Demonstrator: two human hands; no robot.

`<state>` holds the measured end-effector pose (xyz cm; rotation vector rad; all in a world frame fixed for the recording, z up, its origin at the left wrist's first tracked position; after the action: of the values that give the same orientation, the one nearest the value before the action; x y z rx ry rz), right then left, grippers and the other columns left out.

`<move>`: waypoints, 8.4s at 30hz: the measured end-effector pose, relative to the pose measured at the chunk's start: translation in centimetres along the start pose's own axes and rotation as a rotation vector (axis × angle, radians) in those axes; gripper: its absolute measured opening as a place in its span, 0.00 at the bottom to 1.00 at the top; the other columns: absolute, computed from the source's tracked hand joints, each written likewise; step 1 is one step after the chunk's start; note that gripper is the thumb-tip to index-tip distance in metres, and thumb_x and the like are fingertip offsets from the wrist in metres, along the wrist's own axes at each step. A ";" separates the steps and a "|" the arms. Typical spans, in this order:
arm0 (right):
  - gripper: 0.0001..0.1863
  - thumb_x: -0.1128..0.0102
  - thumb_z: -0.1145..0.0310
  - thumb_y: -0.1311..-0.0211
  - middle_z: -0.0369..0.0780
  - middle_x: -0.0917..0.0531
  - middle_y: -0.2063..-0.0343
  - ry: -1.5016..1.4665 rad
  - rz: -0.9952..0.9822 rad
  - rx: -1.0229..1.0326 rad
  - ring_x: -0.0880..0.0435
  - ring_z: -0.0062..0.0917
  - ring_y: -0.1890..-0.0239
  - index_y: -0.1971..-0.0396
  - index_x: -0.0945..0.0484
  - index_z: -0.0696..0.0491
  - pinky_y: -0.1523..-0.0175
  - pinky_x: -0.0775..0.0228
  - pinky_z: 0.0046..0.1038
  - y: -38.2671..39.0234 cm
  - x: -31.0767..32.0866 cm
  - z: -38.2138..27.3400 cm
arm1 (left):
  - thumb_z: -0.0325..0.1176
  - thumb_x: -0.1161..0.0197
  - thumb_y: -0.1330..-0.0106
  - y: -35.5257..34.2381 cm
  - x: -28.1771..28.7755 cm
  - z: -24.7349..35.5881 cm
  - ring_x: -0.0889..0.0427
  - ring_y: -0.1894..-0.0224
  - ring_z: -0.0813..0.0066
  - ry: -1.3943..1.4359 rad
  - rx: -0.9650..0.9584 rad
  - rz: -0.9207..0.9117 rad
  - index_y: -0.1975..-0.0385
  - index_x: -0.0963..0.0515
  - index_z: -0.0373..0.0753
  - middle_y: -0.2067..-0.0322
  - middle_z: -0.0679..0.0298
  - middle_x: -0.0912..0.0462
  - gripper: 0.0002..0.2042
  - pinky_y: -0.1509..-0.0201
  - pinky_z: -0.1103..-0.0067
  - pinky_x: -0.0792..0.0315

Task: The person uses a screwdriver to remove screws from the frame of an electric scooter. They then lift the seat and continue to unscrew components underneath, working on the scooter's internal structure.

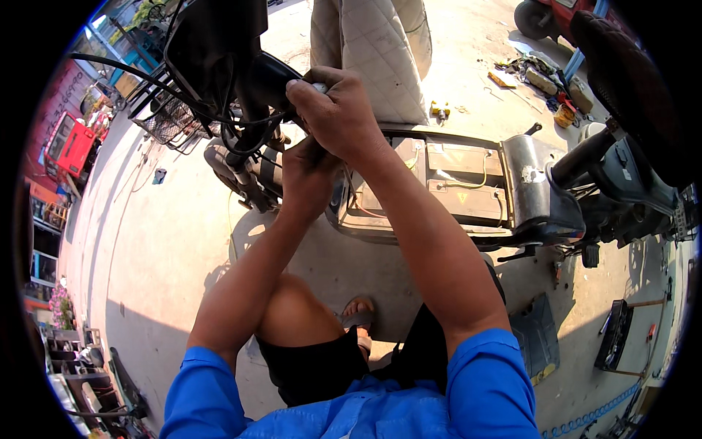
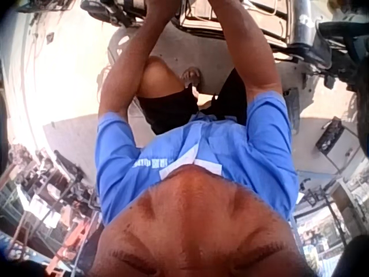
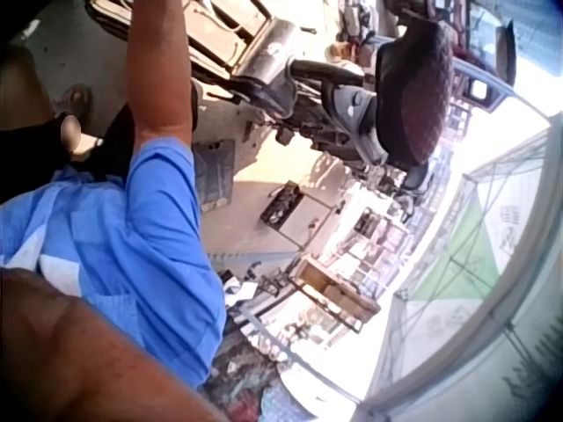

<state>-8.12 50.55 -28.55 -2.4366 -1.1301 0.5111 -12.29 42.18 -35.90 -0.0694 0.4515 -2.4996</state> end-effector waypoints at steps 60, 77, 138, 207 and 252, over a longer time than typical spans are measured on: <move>0.15 0.38 0.70 0.30 0.37 0.16 0.60 0.637 -0.008 0.301 0.17 0.20 0.59 0.47 0.18 0.56 0.52 0.24 0.24 3.4 2.2 -5.1 | 0.27 0.31 0.39 0.1 -0.2 2.6 0.20 0.65 0.75 -0.385 -0.109 0.024 0.61 0.25 0.31 0.67 0.59 0.17 0.11 0.58 0.75 0.26; 0.15 0.37 0.70 0.32 0.38 0.16 0.62 0.526 0.010 0.345 0.20 0.19 0.66 0.48 0.17 0.56 0.58 0.27 0.22 3.6 2.3 -5.5 | 0.25 0.31 0.39 0.1 -0.5 2.5 0.20 0.65 0.78 -0.232 -0.152 -0.050 0.58 0.24 0.30 0.68 0.60 0.17 0.12 0.58 0.78 0.26; 0.22 0.36 0.69 0.31 0.38 0.17 0.55 0.415 -0.016 0.281 0.19 0.17 0.59 0.39 0.25 0.56 0.49 0.26 0.20 3.6 2.4 -4.0 | 0.32 0.26 0.42 -0.1 0.1 -4.1 0.23 0.76 0.78 -0.839 0.028 -0.258 0.66 0.16 0.33 0.77 0.58 0.16 0.10 0.67 0.76 0.28; 0.10 0.30 0.69 0.48 0.49 0.12 0.64 1.216 -0.302 -0.395 0.12 0.41 0.56 0.65 0.13 0.56 0.53 0.18 0.39 10.5 2.6 10.1 | 0.29 0.33 0.42 1.0 2.4 -6.6 0.15 0.66 0.53 -0.858 0.043 -0.450 0.67 0.21 0.29 0.70 0.47 0.16 0.09 0.61 0.66 0.25; 0.12 0.34 0.73 0.47 0.51 0.14 0.59 1.055 -0.272 -0.507 0.14 0.43 0.52 0.61 0.14 0.56 0.51 0.21 0.41 10.4 3.4 9.3 | 0.19 0.26 0.48 7.8 0.0 -8.6 0.13 0.73 0.68 -0.830 0.836 -1.006 0.68 0.17 0.29 0.72 0.56 0.13 0.09 0.68 0.73 0.19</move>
<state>-3.98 49.00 -42.18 -2.2771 -1.0963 -1.1414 -9.27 38.79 -46.58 -1.1642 -1.2329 -2.9779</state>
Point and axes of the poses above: each hand's wrist, its own y-axis away from the middle knuckle, its own x-axis out of the back of the hand, z = x × y, the point moved 8 cm from there along -y, towards the middle knuckle
